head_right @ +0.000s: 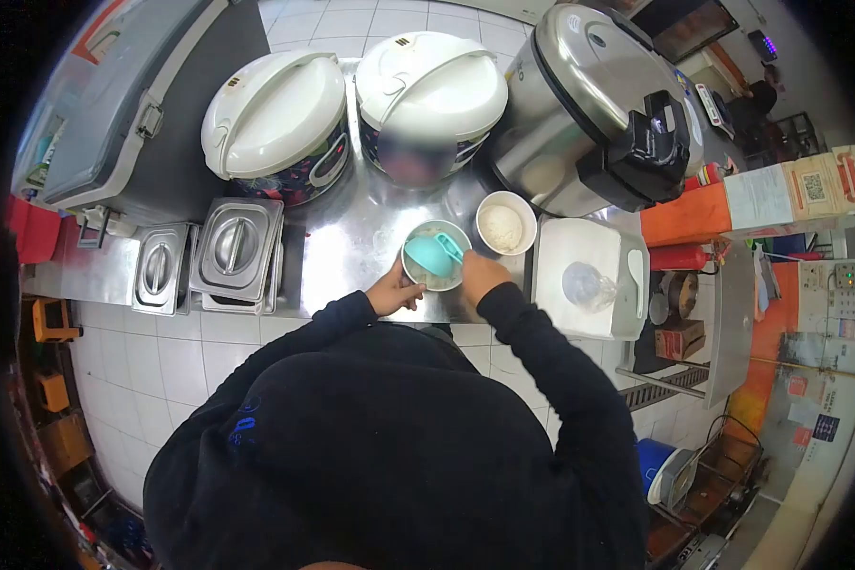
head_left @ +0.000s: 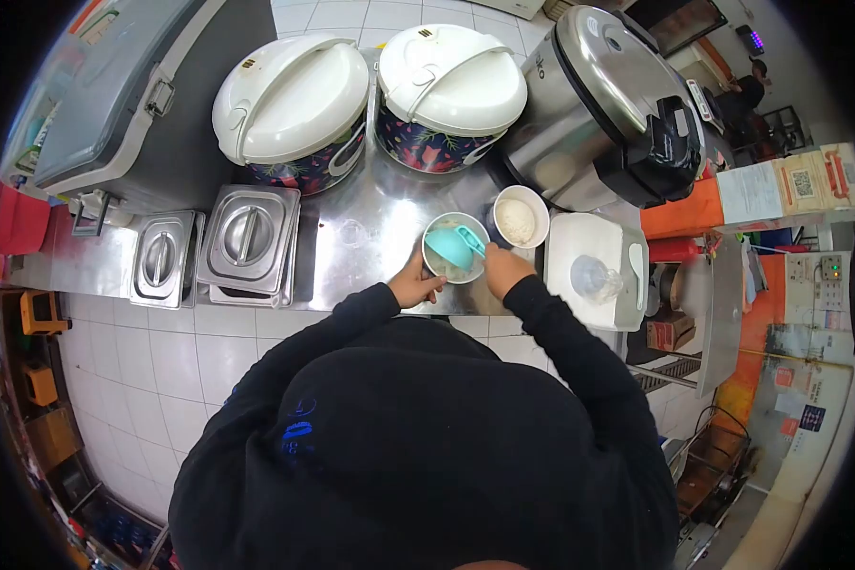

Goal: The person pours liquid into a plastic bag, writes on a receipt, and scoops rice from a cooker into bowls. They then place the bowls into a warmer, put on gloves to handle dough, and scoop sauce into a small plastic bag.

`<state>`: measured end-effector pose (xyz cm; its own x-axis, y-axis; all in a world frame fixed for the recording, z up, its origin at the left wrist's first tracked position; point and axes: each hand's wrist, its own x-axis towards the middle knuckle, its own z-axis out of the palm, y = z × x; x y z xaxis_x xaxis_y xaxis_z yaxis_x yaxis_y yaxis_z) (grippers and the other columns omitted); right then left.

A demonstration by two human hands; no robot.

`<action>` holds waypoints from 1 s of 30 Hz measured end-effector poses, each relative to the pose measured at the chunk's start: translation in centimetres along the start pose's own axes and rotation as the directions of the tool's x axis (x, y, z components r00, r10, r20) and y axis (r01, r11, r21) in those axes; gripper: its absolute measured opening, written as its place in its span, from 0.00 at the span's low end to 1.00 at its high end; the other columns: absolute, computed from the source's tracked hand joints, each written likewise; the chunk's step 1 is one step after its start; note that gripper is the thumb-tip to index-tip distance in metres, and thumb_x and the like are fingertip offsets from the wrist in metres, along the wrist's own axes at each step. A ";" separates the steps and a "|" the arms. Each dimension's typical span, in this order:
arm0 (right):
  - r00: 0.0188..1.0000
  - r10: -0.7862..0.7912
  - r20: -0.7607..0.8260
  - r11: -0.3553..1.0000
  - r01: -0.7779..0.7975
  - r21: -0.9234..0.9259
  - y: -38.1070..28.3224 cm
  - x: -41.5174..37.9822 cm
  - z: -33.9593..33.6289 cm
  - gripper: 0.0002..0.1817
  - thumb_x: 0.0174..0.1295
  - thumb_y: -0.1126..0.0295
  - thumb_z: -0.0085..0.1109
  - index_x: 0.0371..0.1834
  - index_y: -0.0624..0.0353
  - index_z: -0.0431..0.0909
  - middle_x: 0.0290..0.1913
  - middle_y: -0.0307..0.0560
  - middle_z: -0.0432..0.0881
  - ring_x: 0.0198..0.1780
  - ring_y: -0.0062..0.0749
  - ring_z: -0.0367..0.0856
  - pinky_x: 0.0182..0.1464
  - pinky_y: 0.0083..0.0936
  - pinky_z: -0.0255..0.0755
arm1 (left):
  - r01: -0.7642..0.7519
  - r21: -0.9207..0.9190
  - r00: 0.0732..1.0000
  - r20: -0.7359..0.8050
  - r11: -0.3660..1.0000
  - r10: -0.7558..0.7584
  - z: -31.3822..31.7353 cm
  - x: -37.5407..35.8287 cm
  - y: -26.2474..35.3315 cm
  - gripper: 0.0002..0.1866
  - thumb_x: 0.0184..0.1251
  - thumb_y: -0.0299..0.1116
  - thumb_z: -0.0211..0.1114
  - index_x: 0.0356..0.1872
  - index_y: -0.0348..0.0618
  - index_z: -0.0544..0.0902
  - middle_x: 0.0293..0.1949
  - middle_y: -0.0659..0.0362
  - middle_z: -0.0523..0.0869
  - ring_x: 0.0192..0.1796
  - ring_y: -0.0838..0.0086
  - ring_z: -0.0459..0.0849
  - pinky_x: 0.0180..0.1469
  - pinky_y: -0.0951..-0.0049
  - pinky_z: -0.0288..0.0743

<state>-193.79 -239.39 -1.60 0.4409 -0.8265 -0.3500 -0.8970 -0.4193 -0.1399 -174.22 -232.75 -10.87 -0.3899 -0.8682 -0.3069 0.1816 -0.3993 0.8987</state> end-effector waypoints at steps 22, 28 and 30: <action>0.986 0.124 -0.111 0.974 -0.142 -0.176 11.5 3.0 -1.7 0.10 0.59 0.71 0.45 0.37 0.65 0.75 0.32 0.61 0.82 0.35 0.52 0.83 0.38 0.41 0.77 | 0.027 0.006 0.982 -0.186 1.000 -0.025 -1.3 3.9 -0.3 0.35 0.63 0.27 0.55 0.71 0.39 0.53 0.26 0.58 0.79 0.25 0.78 0.78 0.28 0.78 0.74; 0.979 0.127 -0.157 0.979 -0.149 -0.139 13.1 3.5 -5.3 0.09 0.58 0.72 0.47 0.36 0.65 0.74 0.30 0.60 0.82 0.34 0.51 0.83 0.37 0.41 0.76 | -0.111 0.564 0.837 -0.391 0.819 0.383 -1.2 3.6 8.9 0.27 0.62 0.32 0.62 0.61 0.33 0.68 0.20 0.63 0.72 0.23 0.81 0.71 0.30 0.78 0.68; 0.969 0.175 -0.174 0.976 -0.194 -0.099 13.6 3.7 -2.0 0.09 0.59 0.72 0.46 0.37 0.65 0.74 0.30 0.61 0.82 0.34 0.52 0.83 0.38 0.42 0.76 | -0.350 0.620 0.751 -0.262 0.702 0.606 1.6 5.0 13.7 0.24 0.60 0.29 0.63 0.59 0.37 0.71 0.22 0.62 0.71 0.26 0.79 0.71 0.34 0.78 0.69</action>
<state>-204.28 -248.92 -2.95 0.2757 -0.9398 -0.2021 -0.9579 -0.2861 0.0235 -175.17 -242.11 0.43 0.0535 -0.9711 0.2324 -0.2961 0.2069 0.9325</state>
